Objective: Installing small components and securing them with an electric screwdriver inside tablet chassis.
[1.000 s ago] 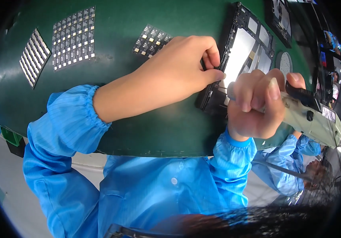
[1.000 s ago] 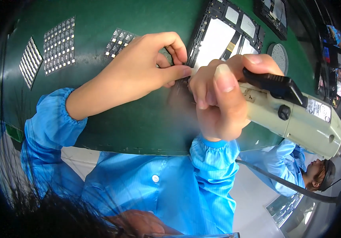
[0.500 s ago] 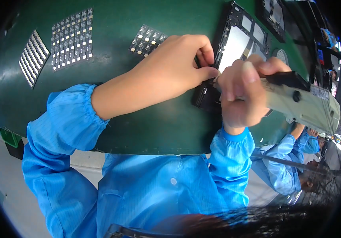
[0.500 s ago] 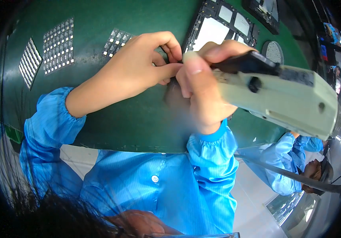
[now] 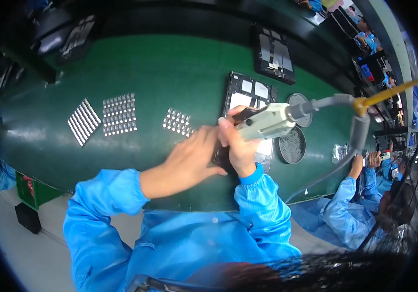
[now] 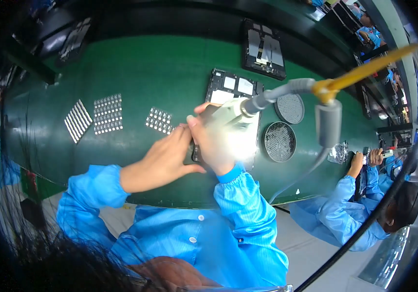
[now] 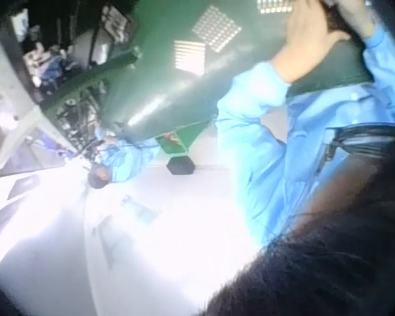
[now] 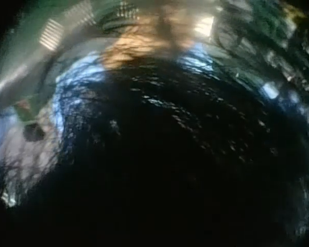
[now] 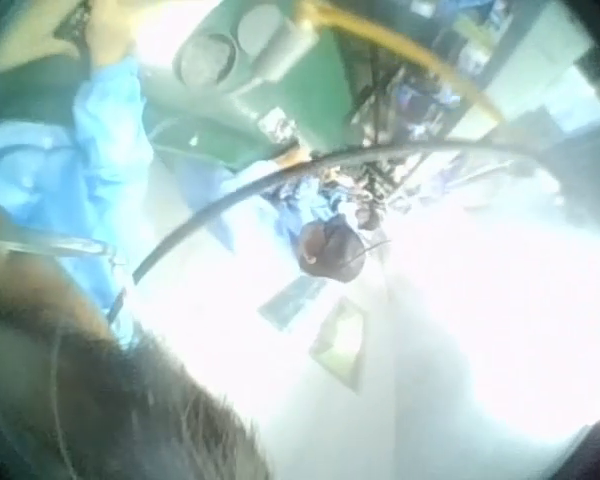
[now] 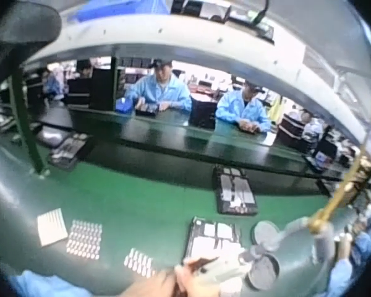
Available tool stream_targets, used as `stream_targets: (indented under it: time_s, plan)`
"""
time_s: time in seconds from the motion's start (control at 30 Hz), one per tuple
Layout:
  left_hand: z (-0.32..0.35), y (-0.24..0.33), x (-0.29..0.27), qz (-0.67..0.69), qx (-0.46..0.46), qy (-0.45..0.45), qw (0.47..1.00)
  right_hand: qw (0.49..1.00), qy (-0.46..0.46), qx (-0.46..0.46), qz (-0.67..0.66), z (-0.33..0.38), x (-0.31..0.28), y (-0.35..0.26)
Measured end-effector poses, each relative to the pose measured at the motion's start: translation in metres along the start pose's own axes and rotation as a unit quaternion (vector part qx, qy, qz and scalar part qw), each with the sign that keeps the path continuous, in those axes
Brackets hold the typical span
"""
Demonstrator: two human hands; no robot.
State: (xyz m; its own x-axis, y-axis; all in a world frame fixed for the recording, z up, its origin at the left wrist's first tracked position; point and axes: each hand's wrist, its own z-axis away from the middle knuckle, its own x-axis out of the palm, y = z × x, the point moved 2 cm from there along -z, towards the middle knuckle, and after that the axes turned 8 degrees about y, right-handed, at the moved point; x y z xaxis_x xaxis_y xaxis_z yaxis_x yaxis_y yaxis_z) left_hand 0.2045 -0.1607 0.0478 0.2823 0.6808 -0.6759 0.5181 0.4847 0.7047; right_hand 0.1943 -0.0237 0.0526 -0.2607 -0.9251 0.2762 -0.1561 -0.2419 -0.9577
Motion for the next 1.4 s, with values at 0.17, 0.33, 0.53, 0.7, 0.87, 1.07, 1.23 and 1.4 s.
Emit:
stream_targets:
  time_s: [0.17,0.33,0.53,0.7,0.87,1.07,1.23,1.4]
  plan:
    - [0.006,0.012,0.019,-0.037,0.023,0.058,0.997,0.999,-0.008,-0.015,0.044,-0.001,-0.007,-0.009]
    - [0.01,0.023,0.017,0.377,-0.229,0.095,0.892,0.984,0.017,-0.167,-0.067,-0.022,-0.052,-0.054]
    - [-0.001,0.02,-0.011,0.598,-0.273,0.015,0.754,0.949,-0.074,-0.133,-0.277,-0.033,-0.148,-0.1]
    - [-0.054,-0.028,-0.046,0.58,-0.286,0.156,0.747,0.967,0.042,-0.201,-0.151,-0.025,-0.218,-0.104]
    - [-0.148,-0.141,-0.086,0.48,-0.182,0.198,0.835,0.966,0.145,-0.209,-0.043,-0.04,-0.218,-0.086]
    - [-0.214,-0.187,-0.077,-0.317,-0.297,0.248,0.866,0.961,0.176,-0.205,-0.057,-0.029,-0.219,-0.085]
    - [-0.234,-0.076,0.008,-0.047,0.027,0.2,0.978,0.957,0.14,-0.225,-0.115,-0.029,-0.214,-0.088]
    - [-0.263,-0.048,0.056,-0.331,0.015,0.137,0.933,0.965,0.125,-0.203,-0.112,-0.031,-0.216,-0.087]
